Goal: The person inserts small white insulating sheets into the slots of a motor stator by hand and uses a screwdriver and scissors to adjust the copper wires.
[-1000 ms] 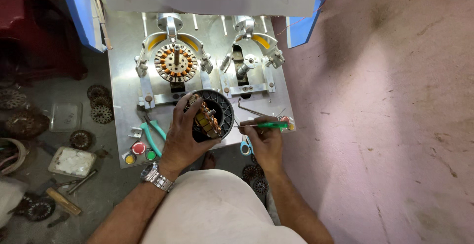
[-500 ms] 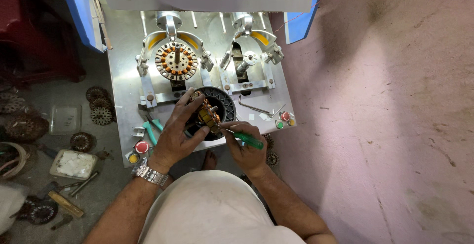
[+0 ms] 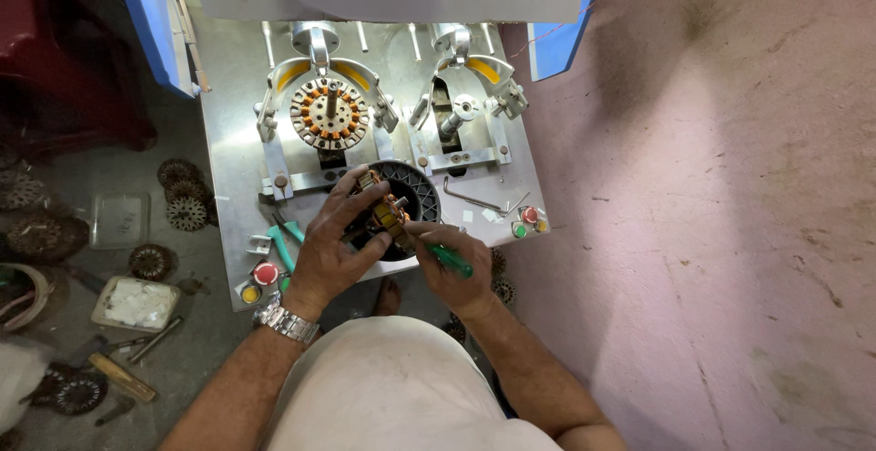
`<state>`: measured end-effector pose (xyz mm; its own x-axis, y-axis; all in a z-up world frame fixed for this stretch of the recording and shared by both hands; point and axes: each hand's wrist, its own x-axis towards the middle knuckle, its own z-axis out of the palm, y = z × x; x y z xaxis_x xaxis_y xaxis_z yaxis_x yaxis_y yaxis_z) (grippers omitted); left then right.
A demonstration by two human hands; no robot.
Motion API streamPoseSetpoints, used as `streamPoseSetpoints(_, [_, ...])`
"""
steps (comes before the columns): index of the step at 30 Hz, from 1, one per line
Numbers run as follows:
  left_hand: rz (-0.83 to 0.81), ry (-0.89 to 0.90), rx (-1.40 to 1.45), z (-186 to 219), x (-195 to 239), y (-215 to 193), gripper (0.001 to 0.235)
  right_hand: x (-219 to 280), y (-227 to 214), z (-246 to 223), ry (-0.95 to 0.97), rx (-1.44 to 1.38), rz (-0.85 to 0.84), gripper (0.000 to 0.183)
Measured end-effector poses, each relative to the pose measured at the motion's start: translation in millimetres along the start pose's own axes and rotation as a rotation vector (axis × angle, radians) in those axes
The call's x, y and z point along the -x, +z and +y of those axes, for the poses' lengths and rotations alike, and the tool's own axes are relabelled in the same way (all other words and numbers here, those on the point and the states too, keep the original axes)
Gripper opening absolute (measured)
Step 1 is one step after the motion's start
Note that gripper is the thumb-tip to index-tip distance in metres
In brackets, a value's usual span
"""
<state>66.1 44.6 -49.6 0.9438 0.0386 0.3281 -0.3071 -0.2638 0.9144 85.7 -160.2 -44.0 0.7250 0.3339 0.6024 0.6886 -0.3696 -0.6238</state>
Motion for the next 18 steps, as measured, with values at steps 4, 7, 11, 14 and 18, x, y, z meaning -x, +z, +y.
streamPoseSetpoints(4, [0.015, -0.011, 0.022, 1, -1, 0, 0.064, -9, -1, 3, 0.119, -0.171, 0.009, 0.030])
streamPoseSetpoints(7, [0.016, -0.016, 0.035, 0, 0, 1, 0.063, -15, -8, 2, 0.200, -0.031, -0.063, 0.016])
streamPoseSetpoints(11, [0.012, -0.015, 0.015, -1, -2, 0, 0.063, -23, -11, 2, 0.300, -0.140, -0.102, 0.015])
streamPoseSetpoints(14, [0.002, -0.029, 0.035, -2, -1, 0, 0.063, -19, -10, 5, 0.408, -0.261, -0.075, 0.022])
streamPoseSetpoints(18, [-0.011, -0.037, 0.042, -2, 0, 1, 0.065, -8, -6, 14, 0.395, -0.621, 0.008, 0.033])
